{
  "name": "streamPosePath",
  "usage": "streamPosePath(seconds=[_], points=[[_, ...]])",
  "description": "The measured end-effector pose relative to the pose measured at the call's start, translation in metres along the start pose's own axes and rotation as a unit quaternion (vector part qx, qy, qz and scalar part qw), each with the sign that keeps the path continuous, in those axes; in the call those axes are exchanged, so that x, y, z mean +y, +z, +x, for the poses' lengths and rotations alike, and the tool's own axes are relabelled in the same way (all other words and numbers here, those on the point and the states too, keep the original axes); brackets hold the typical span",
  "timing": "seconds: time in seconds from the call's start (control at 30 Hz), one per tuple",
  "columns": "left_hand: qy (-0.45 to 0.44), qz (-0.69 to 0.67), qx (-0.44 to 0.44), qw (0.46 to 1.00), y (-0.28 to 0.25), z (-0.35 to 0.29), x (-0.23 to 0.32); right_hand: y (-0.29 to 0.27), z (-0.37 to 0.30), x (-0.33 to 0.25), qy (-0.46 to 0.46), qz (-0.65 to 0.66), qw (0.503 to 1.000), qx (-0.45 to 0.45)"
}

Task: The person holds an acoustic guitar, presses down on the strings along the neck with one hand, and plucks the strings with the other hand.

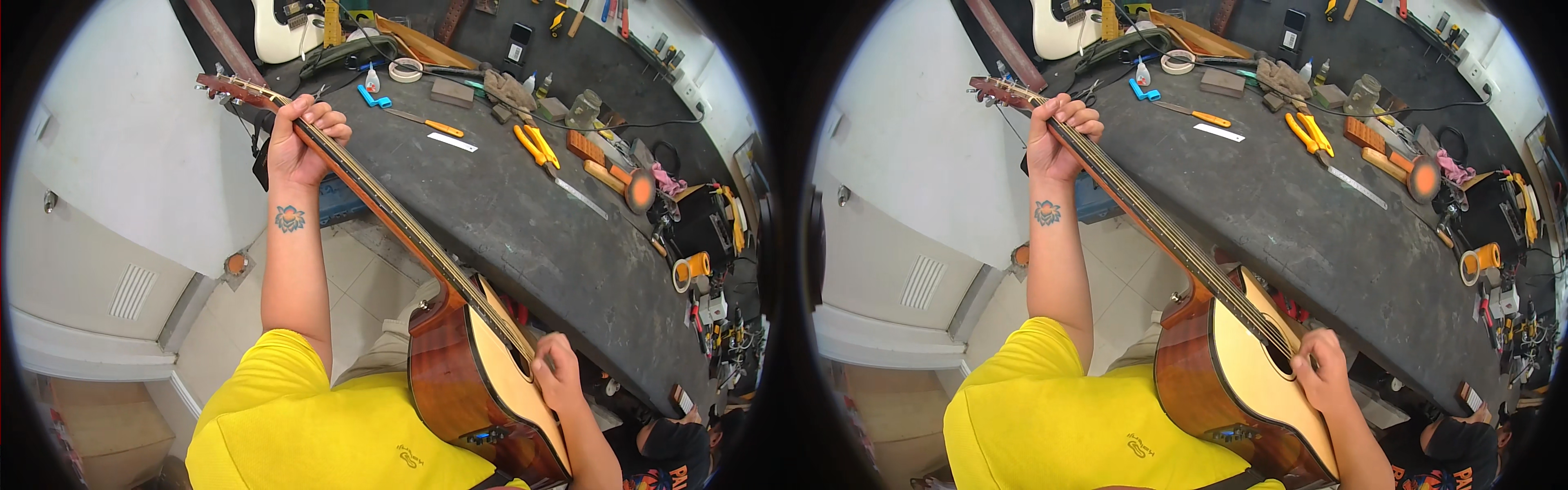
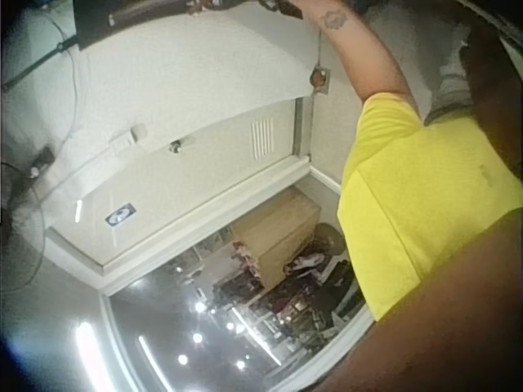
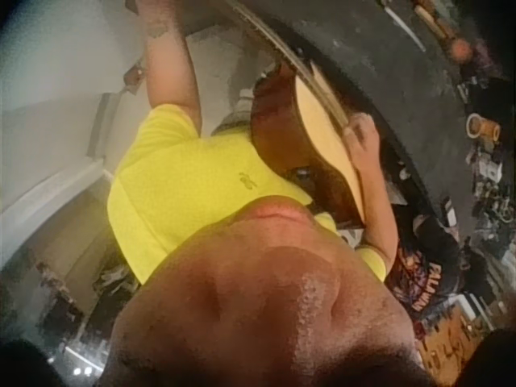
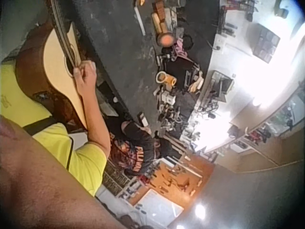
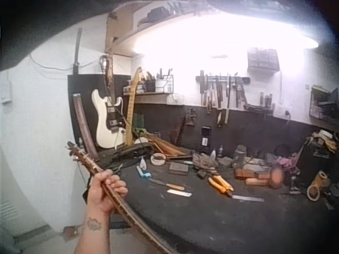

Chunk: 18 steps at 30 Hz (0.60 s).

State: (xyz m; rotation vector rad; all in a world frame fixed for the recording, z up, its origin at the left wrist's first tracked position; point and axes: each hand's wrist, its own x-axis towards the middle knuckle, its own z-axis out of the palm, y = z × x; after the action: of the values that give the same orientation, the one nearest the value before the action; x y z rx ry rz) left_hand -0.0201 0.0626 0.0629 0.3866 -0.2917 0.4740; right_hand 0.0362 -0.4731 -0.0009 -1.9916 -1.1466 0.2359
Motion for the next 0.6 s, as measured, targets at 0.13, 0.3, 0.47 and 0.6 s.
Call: streamPosePath(seconds=[0.13, 0.3, 0.47, 0.6], points=[[-0.012, -0.036, 0.008, 0.999, 0.002, 0.004, -0.005, -0.013, -0.021, 0.02, 0.004, -0.021, 0.998, -0.06], [0.011, -0.04, 0.058, 0.997, 0.01, 0.0, -0.011, 0.009, -0.003, -0.005, 0.106, 0.034, 0.993, 0.038], [0.018, 0.013, 0.085, 0.996, 0.015, -0.003, -0.014, -0.019, -0.032, 0.032, -0.009, 0.168, 0.983, -0.077], [0.02, 0.115, 0.242, 0.963, 0.032, -0.001, -0.017, 0.016, -0.015, 0.01, 0.187, 0.042, 0.981, 0.021]])
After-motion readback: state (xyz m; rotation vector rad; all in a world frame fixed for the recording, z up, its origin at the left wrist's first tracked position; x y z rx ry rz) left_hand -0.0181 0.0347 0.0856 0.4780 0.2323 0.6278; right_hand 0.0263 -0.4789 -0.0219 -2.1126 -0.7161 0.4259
